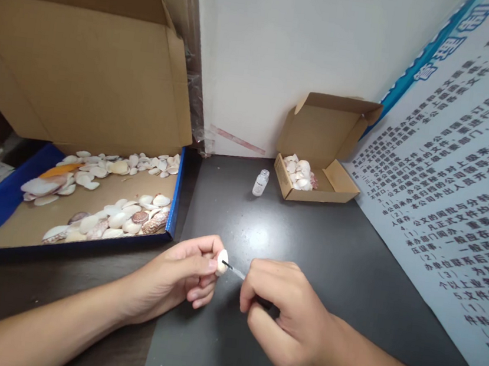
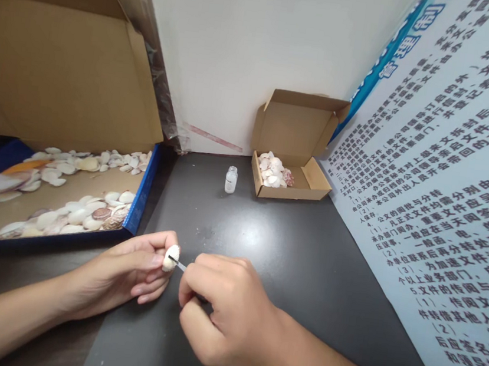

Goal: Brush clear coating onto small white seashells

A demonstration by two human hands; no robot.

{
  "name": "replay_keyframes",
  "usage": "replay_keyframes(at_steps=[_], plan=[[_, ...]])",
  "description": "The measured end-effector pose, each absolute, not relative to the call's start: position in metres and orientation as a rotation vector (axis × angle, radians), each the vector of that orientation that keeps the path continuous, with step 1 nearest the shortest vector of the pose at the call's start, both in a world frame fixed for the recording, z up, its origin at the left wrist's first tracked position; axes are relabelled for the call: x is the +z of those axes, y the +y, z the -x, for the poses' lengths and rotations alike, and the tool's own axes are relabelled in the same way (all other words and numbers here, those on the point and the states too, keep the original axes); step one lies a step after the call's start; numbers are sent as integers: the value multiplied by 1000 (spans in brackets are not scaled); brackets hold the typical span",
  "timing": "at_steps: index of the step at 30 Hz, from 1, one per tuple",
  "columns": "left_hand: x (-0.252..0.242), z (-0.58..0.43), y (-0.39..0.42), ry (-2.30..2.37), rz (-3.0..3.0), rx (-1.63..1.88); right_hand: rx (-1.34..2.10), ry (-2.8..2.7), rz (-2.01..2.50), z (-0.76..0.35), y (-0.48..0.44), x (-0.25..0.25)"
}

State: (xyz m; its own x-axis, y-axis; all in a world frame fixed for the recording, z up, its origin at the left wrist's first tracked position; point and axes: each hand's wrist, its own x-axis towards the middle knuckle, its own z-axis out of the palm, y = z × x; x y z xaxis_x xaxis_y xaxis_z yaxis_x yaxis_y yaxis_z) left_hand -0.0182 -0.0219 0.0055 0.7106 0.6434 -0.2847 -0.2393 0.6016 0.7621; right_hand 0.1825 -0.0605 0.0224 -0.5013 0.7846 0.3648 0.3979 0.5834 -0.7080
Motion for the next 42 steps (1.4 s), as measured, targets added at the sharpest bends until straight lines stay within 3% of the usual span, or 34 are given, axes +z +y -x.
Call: replay_keyframes(at_steps=[42], plan=[[7, 16, -22, 614, -769, 548, 725, -2156, 891, -182, -61, 23]])
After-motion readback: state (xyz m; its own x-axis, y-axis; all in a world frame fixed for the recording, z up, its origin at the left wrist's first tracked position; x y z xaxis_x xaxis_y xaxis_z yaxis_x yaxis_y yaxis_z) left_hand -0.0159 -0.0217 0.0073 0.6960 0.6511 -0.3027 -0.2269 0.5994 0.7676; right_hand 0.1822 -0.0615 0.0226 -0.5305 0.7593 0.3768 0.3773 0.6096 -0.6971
